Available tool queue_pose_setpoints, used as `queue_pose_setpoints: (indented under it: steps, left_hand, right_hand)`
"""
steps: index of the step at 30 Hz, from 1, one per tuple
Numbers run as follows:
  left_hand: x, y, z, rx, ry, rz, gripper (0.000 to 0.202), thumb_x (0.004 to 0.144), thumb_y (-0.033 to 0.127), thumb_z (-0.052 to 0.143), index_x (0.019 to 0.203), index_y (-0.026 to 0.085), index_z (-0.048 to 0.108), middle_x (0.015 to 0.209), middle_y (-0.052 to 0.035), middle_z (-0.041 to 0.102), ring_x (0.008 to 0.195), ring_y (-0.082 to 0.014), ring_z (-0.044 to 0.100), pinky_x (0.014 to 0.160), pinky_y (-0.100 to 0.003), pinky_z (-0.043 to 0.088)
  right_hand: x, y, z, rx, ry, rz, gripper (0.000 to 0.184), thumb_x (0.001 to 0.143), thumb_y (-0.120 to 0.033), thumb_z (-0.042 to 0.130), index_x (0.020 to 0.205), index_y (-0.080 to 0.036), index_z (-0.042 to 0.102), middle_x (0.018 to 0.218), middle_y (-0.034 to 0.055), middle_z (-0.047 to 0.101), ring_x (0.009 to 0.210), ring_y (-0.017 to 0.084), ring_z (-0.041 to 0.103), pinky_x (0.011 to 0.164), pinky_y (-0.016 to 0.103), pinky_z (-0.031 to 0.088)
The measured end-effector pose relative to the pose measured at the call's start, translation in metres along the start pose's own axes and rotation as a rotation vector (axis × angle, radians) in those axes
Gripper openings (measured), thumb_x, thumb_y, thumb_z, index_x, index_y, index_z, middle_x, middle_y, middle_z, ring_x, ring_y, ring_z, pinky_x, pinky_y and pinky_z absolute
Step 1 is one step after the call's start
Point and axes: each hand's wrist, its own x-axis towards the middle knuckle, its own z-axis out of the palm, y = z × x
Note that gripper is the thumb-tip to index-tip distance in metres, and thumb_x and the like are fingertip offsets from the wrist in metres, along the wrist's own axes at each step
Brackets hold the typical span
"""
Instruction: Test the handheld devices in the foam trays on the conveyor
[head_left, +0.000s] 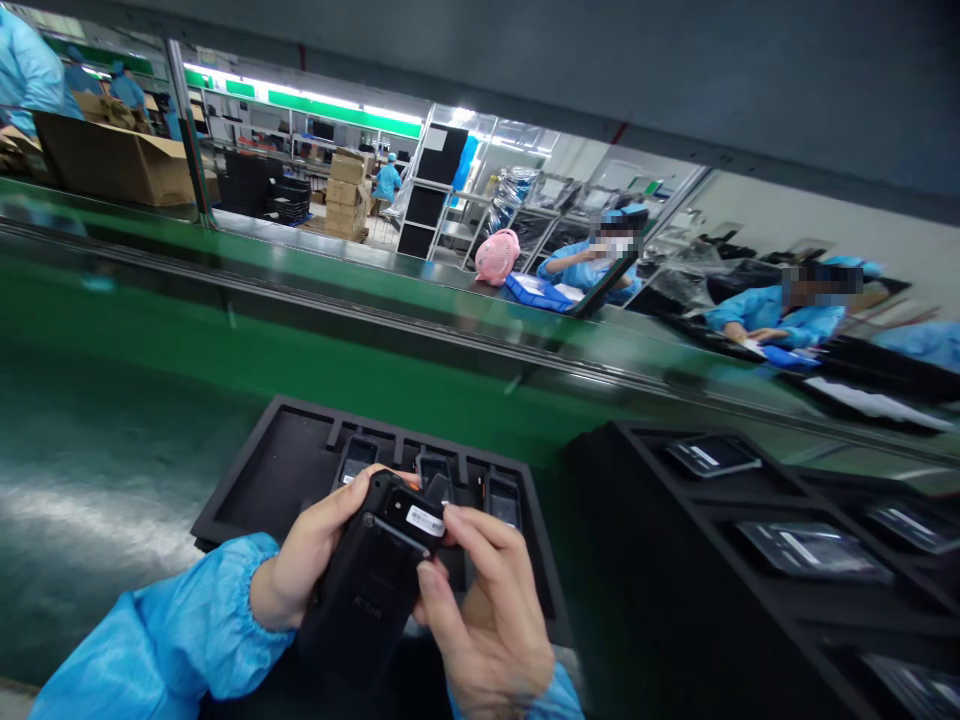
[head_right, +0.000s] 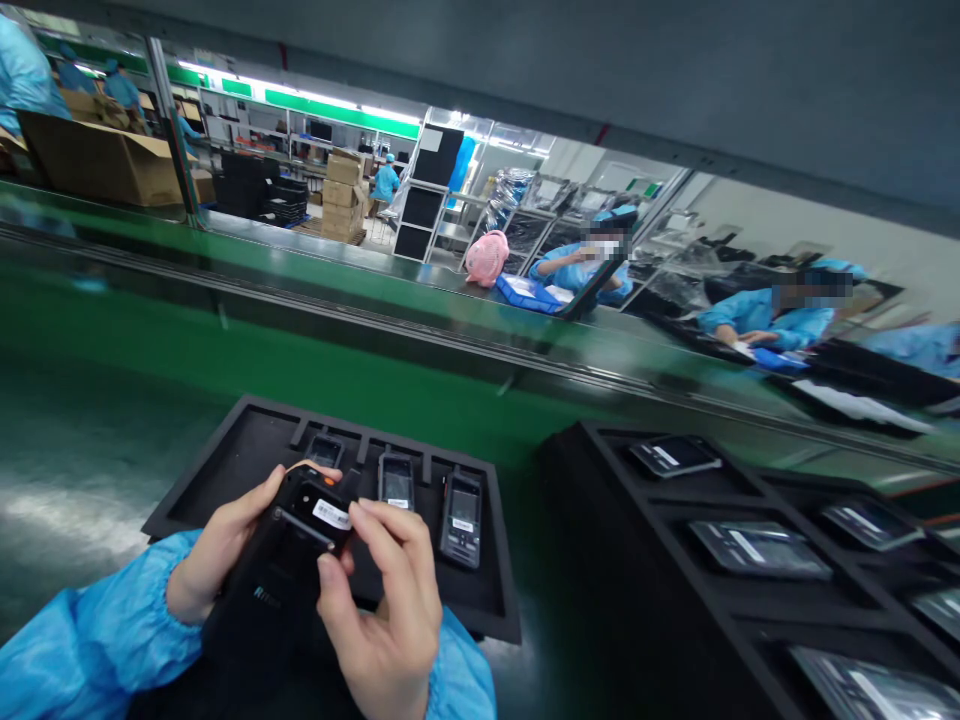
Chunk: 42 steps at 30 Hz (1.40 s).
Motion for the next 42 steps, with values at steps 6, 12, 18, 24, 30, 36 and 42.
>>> queue_pose_setpoints:
  steps: [6,12,18,24,30,36,42]
  left_hand:
    - [0.002,0.001,-0.001,-0.012,0.016,-0.012,0.038,0.083,0.053,0.065,0.104,0.022,0.070,0.095,-0.0057,0.075,0.090,-0.0214,0.071,0.077,-0.027,0.053]
    - [-0.001,0.002,-0.002,0.021,0.044,0.016,0.037,0.083,0.052,0.065,0.104,0.021,0.070,0.098,-0.0062,0.073,0.090,-0.0218,0.069,0.080,-0.029,0.052]
    - [0.008,0.007,-0.004,0.163,0.292,0.313,0.054,0.073,0.037,0.081,0.121,0.027,0.060,0.102,-0.0031,0.067,0.086,-0.0161,0.064,0.074,-0.024,0.051]
    - [0.021,0.007,-0.010,0.286,0.407,0.516,0.067,0.061,0.024,0.088,0.122,0.023,0.058,0.106,-0.0033,0.065,0.102,-0.0192,0.060,0.090,-0.027,0.047]
    - [0.014,0.014,-0.011,0.349,0.303,0.417,0.057,0.075,0.028,0.079,0.127,0.021,0.057,0.117,-0.0081,0.067,0.111,-0.0247,0.061,0.097,-0.035,0.047]
    - [0.015,0.006,-0.009,0.415,0.236,0.332,0.037,0.082,0.033,0.073,0.114,0.016,0.065,0.112,-0.0091,0.070,0.109,-0.0264,0.062,0.093,-0.035,0.049]
    - [0.008,-0.012,-0.009,0.508,0.143,0.340,0.072,0.082,0.027,0.073,0.144,0.027,0.038,0.135,-0.0086,0.057,0.123,-0.0241,0.054,0.103,-0.033,0.043]
  right_hand:
    - [0.001,-0.001,-0.001,-0.041,-0.004,-0.033,0.037,0.085,-0.017,0.061,0.121,-0.027,0.061,0.105,0.0083,0.060,0.091,0.019,0.061,0.066,0.029,0.061]
    - [0.003,0.002,-0.002,-0.006,-0.007,-0.009,0.039,0.085,-0.015,0.061,0.122,-0.028,0.062,0.108,0.0087,0.062,0.098,0.020,0.064,0.076,0.032,0.063]
    - [0.006,0.011,0.014,0.313,-0.412,0.288,0.071,0.078,-0.023,0.073,0.142,-0.034,0.044,0.151,0.0111,0.043,0.133,0.030,0.051,0.085,0.038,0.063]
    - [0.003,0.021,0.034,0.179,-0.416,0.175,0.084,0.083,-0.010,0.061,0.152,-0.034,0.020,0.147,0.0059,0.051,0.133,0.025,0.050,0.107,0.047,0.046]
    - [0.011,0.016,0.019,0.559,-0.337,0.336,0.066,0.093,-0.019,0.054,0.150,-0.037,0.025,0.146,0.0050,0.052,0.130,0.022,0.053,0.104,0.044,0.050]
    - [-0.003,0.012,0.019,0.375,-0.201,0.302,0.070,0.091,-0.020,0.057,0.152,-0.031,0.024,0.136,0.0089,0.062,0.120,0.022,0.062,0.098,0.041,0.056]
    - [-0.016,0.017,0.025,-0.108,-0.090,-0.013,0.078,0.089,-0.011,0.055,0.154,-0.029,0.016,0.145,0.0092,0.053,0.126,0.026,0.058,0.098,0.043,0.057]
